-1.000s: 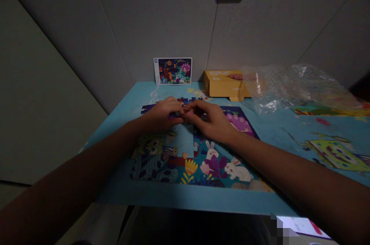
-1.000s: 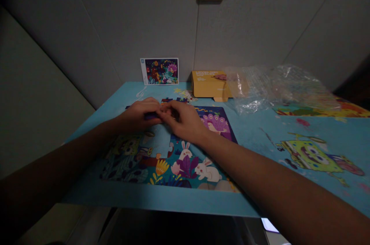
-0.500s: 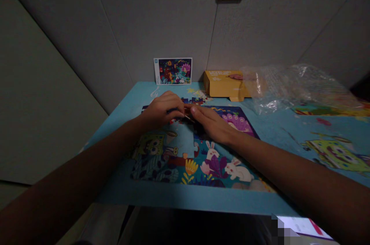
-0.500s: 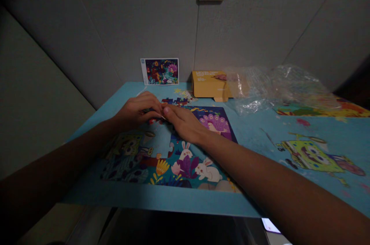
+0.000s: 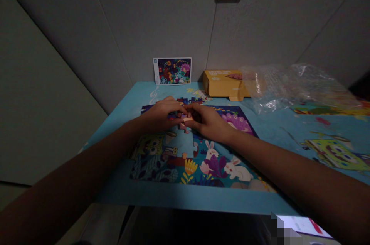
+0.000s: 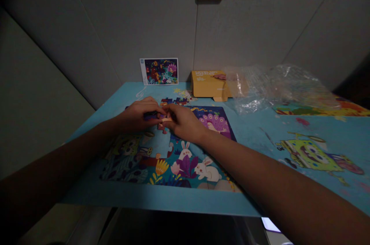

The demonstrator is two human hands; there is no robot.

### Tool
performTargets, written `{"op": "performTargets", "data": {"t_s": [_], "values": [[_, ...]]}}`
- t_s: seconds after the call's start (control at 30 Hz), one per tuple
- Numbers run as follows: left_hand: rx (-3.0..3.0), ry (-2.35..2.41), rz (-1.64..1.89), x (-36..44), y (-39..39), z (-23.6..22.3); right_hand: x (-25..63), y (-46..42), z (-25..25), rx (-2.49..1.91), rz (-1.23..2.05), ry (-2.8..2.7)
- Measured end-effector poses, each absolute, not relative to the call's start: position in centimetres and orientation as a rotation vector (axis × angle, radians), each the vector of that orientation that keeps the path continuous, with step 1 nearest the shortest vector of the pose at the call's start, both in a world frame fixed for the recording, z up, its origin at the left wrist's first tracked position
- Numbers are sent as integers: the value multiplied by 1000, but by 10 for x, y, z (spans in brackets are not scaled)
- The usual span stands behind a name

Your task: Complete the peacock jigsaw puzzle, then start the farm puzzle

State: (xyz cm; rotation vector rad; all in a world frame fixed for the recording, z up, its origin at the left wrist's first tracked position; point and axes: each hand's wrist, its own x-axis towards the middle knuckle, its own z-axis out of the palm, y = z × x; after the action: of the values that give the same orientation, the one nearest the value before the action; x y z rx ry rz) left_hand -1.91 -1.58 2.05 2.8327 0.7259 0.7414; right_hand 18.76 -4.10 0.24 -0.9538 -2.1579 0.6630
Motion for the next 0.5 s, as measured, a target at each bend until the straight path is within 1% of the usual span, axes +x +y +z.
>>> {"op": "performTargets", "data": {"t_s": [0.17,0.5], "values": [[2845,705,715,-19,-16,21,189,-40,3,-917,625,-2147],[2817,688,693,-18,-18,22,189,-42,4,-969,700,-2160]]}}
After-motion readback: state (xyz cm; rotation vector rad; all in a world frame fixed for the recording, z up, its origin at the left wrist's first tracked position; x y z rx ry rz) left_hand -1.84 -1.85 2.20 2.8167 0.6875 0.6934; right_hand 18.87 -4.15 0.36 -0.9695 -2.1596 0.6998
